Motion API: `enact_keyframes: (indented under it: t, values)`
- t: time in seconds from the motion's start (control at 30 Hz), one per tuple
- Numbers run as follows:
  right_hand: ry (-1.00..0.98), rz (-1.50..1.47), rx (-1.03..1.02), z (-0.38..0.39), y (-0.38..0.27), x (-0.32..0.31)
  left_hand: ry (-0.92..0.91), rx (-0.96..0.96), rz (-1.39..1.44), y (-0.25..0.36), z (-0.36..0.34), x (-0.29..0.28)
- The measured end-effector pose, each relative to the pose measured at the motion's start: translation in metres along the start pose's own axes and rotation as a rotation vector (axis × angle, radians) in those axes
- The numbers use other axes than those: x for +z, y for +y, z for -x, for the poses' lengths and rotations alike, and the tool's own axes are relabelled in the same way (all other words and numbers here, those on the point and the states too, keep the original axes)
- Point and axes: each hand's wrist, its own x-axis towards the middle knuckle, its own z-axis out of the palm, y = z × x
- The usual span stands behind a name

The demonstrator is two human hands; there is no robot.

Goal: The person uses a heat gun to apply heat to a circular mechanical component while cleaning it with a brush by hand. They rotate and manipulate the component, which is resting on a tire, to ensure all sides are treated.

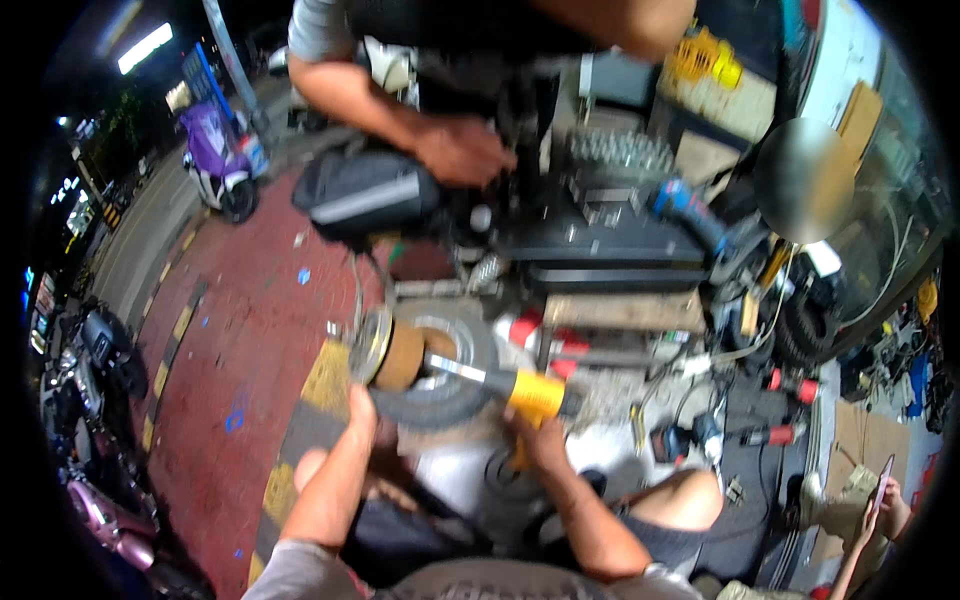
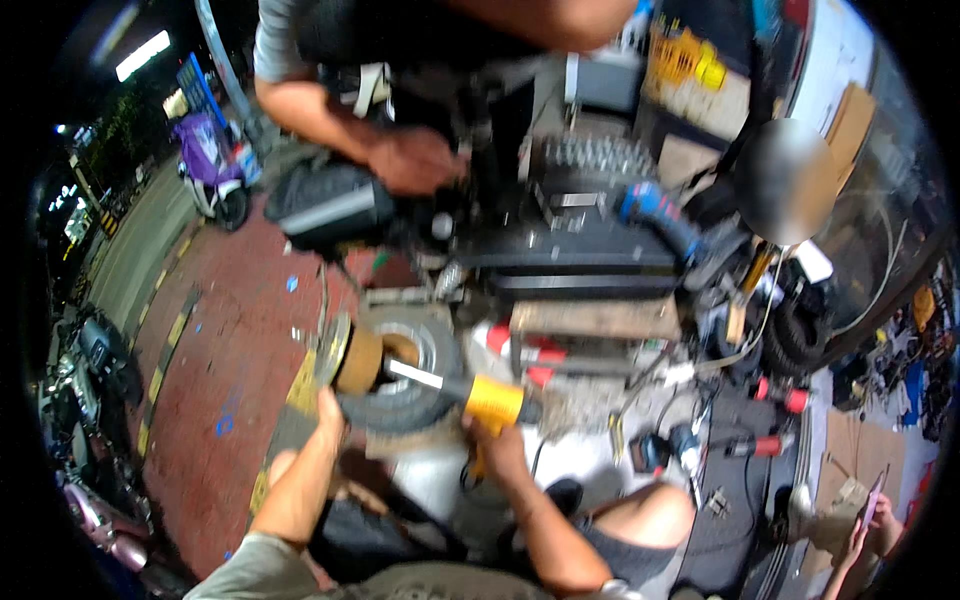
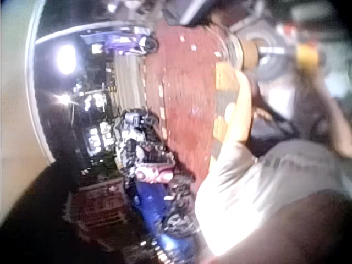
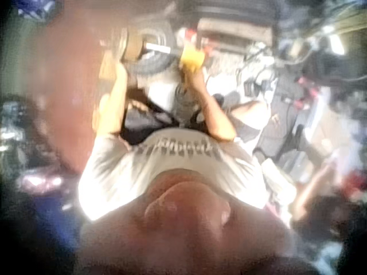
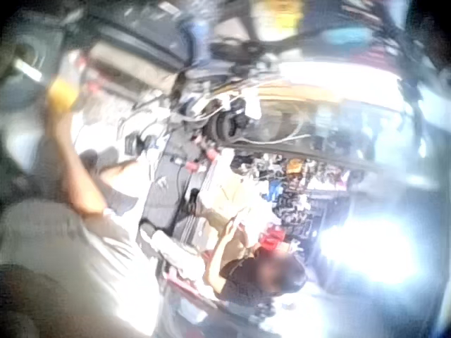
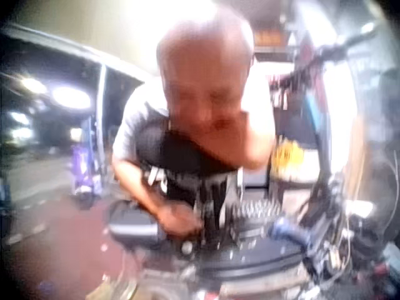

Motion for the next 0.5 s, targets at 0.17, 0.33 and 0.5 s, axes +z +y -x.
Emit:
enact_keyframes:
  t: [0.17,0.33,0.5]
  values:
    - [-0.154,-0.212,0.045,0.007,-0.019,0.011,-0.018,0.18,0.009,-0.026,-0.045,-0.051]
    - [-0.108,-0.25,0.092,0.006,-0.01,0.01,-0.041,0.271,-0.059,-0.007,-0.021,-0.035]
    - [-0.099,-0.259,0.094,0.002,0.003,0.006,-0.018,0.285,-0.025,0.008,0.001,-0.009]
